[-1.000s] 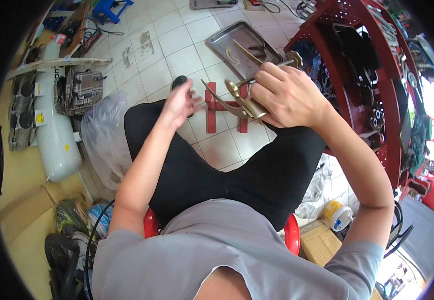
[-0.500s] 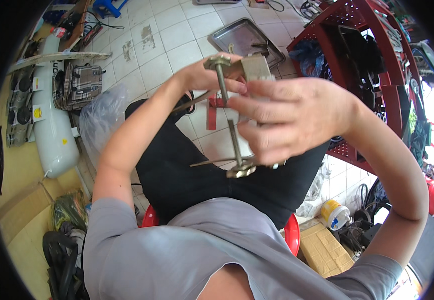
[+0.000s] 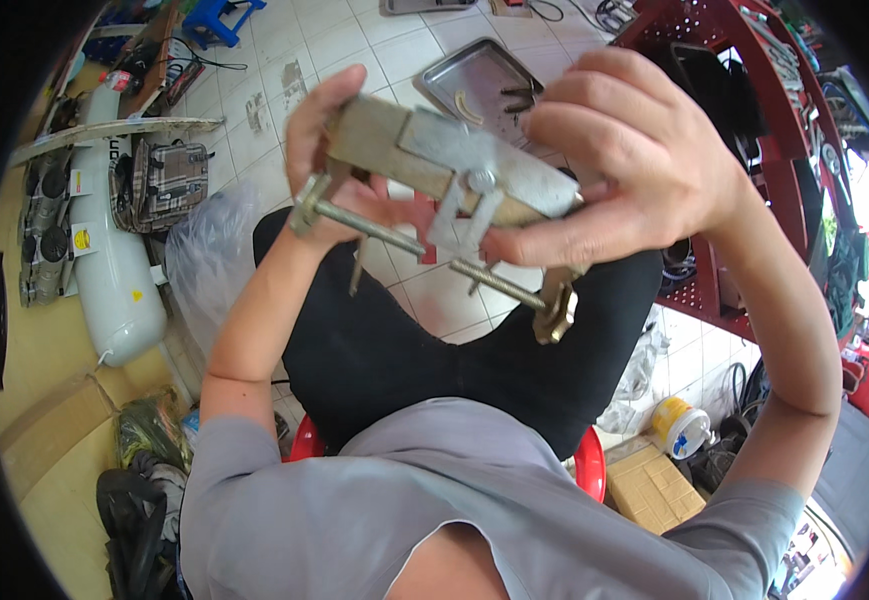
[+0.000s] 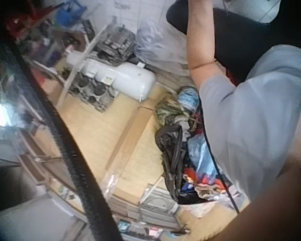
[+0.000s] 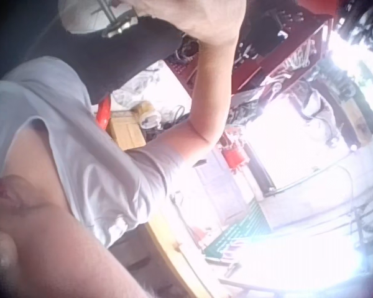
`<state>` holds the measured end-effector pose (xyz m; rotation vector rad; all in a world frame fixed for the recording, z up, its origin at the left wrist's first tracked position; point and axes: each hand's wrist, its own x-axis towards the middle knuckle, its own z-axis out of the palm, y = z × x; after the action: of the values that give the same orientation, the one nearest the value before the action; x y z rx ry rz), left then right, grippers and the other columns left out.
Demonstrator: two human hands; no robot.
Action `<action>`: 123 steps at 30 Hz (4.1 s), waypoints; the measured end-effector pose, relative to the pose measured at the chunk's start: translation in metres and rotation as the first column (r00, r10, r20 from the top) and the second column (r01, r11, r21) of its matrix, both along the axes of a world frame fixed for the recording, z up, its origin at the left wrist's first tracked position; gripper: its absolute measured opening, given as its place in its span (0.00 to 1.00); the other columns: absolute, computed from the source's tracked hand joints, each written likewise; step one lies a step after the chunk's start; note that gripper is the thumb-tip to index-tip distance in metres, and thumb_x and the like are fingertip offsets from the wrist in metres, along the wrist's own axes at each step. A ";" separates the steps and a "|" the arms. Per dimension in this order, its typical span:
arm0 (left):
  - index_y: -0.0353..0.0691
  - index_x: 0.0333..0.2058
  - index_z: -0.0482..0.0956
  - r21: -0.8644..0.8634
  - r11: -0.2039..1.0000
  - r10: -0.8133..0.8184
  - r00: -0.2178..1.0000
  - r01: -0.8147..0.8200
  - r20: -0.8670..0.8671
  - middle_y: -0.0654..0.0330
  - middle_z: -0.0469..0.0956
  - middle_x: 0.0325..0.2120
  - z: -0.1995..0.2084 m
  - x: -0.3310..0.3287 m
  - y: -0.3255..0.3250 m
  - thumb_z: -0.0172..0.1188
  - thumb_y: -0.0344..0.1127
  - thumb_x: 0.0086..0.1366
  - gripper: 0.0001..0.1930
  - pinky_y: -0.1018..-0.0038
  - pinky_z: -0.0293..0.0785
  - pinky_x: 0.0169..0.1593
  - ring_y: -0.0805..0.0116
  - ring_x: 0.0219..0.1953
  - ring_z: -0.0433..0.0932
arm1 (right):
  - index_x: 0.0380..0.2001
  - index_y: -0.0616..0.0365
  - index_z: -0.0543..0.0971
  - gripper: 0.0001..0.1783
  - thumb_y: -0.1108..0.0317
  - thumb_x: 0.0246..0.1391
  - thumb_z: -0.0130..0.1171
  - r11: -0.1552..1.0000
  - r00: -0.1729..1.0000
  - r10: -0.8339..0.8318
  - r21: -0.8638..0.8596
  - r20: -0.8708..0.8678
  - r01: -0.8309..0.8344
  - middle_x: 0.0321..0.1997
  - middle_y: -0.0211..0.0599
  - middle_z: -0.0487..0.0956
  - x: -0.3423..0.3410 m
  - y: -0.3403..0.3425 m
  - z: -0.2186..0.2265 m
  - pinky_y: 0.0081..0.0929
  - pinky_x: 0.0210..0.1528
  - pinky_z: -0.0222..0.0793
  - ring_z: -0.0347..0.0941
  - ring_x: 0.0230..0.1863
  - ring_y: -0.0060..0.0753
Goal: The person assembles a metal frame by hand, inserting small components and tightening them with a wrench. They manipulate the frame and tools on their lap while seated in a workshop environment.
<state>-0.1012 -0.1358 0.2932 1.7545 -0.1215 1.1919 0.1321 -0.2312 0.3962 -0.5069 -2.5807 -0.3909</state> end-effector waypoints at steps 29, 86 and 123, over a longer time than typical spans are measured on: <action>0.35 0.53 0.67 -0.315 0.792 0.439 0.846 -0.523 -0.303 0.61 0.78 0.33 -0.184 0.111 0.125 0.65 0.32 0.61 0.24 0.78 0.73 0.40 0.75 0.35 0.76 | 0.41 0.62 0.71 0.15 0.61 0.59 0.57 -0.156 0.442 -0.884 -0.987 0.155 0.035 0.31 0.35 0.78 0.038 0.077 -0.338 0.25 0.34 0.70 0.73 0.28 0.24; 0.33 0.58 0.56 -0.205 0.874 0.273 0.794 -0.441 -0.543 0.52 0.73 0.38 -0.308 0.066 0.123 0.52 0.37 0.66 0.26 0.67 0.69 0.48 0.62 0.40 0.73 | 0.54 0.57 0.62 0.22 0.70 0.57 0.51 -0.366 0.478 -0.799 -0.926 0.366 0.098 0.32 0.34 0.76 0.037 0.065 -0.416 0.24 0.16 0.63 0.68 0.23 0.22; 0.36 0.58 0.51 -0.336 0.916 0.067 0.907 -0.221 -0.416 0.57 0.71 0.29 -0.297 0.065 0.135 0.54 0.32 0.62 0.29 0.77 0.69 0.32 0.73 0.27 0.69 | 0.56 0.57 0.58 0.28 0.71 0.52 0.50 -0.297 0.375 -0.868 -0.946 0.325 0.133 0.41 0.60 0.77 0.027 0.061 -0.411 0.47 0.50 0.66 0.73 0.46 0.61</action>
<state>-0.0358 -0.0012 -0.0035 1.6392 0.4646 0.8648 0.1587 -0.1698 -0.0150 -2.0769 -1.1858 1.3161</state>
